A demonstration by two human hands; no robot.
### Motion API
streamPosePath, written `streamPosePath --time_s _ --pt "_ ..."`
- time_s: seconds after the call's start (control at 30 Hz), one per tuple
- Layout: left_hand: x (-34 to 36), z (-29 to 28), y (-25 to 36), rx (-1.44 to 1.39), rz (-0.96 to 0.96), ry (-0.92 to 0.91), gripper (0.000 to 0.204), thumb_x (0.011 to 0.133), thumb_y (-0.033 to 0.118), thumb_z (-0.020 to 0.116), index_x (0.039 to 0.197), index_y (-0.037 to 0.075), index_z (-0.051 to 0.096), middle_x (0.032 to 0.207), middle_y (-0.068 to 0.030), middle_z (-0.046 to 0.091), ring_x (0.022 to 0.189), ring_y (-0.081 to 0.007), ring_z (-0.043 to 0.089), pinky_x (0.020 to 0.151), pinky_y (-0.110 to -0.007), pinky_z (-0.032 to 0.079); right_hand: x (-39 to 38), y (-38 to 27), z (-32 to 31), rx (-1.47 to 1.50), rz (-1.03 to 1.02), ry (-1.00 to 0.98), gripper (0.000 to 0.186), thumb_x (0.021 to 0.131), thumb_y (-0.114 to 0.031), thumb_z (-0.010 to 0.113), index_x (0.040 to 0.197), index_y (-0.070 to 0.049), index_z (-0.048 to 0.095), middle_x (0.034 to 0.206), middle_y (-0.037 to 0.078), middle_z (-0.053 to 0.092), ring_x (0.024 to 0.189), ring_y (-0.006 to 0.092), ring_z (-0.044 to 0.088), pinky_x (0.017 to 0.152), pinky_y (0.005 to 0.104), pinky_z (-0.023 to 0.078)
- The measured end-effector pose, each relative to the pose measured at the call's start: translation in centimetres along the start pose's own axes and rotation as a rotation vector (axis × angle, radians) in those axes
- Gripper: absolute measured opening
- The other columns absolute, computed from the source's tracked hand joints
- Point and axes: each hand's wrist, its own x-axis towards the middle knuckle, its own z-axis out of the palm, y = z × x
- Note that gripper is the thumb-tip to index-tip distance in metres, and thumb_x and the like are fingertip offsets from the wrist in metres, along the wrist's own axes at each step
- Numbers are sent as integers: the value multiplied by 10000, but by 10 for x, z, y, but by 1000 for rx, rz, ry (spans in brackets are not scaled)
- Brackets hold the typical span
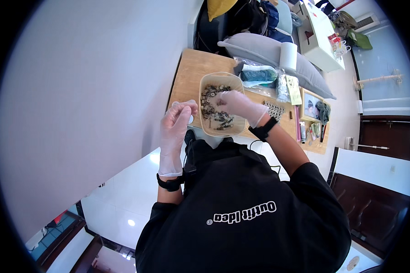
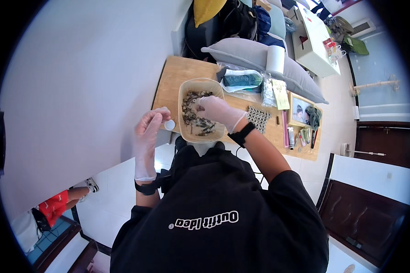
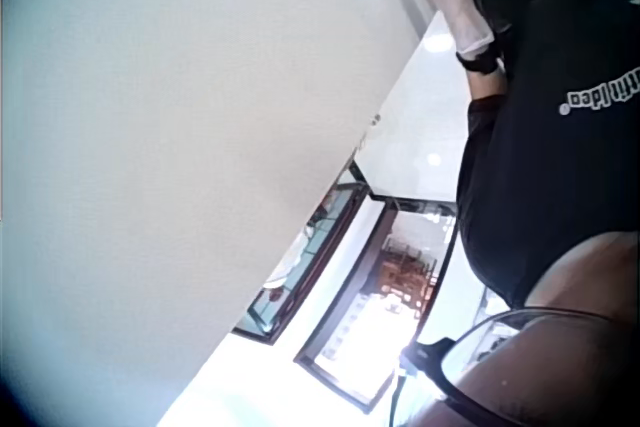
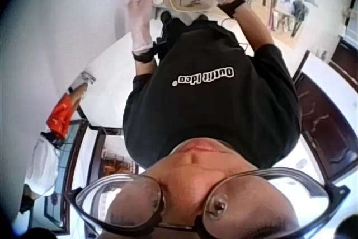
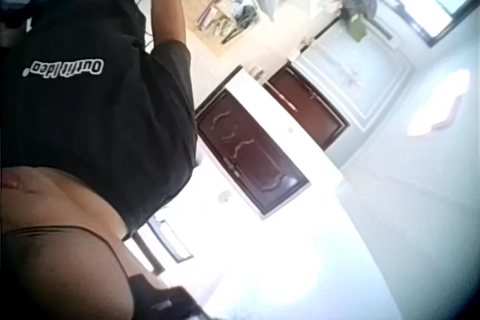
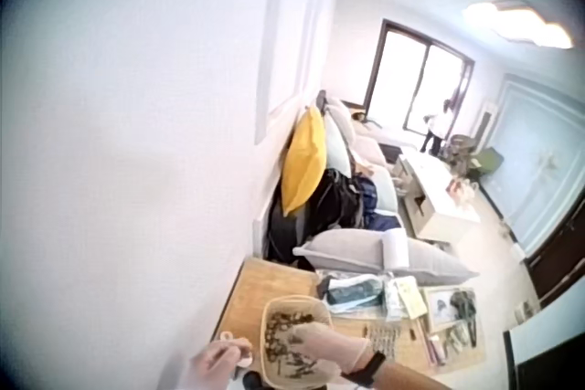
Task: The person picks up a small metal part from a container and holds it up for inspection, turning it over to check different sides before placing it into a tray of similar components.
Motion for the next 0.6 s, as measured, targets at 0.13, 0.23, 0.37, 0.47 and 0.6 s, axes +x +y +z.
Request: streamPosePath --time_s 0.13,0.23,0.37,0.47,0.6 --pt "5 10 -3 42 -9 -11 158 955 81 556 1018 0 677 1027 -57 657 924 -120 613 862 -267 468 -45 5 -39 339 -76 345 218 790 -87 698 1000 -28 684 929 111 702 836 211 688 781 306 539" --pt "10 18 -8 82 -19 -13 161 954 86 559 1022 1 678 1005 -52 653 927 -121 612 856 -258 463 -102 27 -68 344 -17 610 196 801 -67 716 988 -18 686 916 74 702 840 163 679 775 291 536" --pt "16 31 -16 208 -50 -40 182 955 112 568 1039 -8 676 984 -59 668 945 -133 627 884 -264 476 -183 107 -59 414 247 842 167 810 -47 721 969 -24 677 901 44 697 827 103 657 760 241 524" --pt "17 44 -16 221 -88 -50 189 953 112 571 1050 -10 678 990 -69 679 946 -147 643 887 -270 483 -223 143 -35 619 359 940 160 805 -49 734 953 -37 674 887 37 698 826 94 653 753 227 522" --pt "22 62 -17 256 -100 -111 190 952 104 571 1062 -8 678 982 -84 692 937 -164 653 889 -290 495 -245 173 -1 573 513 936 203 779 -93 780 952 -36 689 859 47 706 801 110 666 732 231 528"
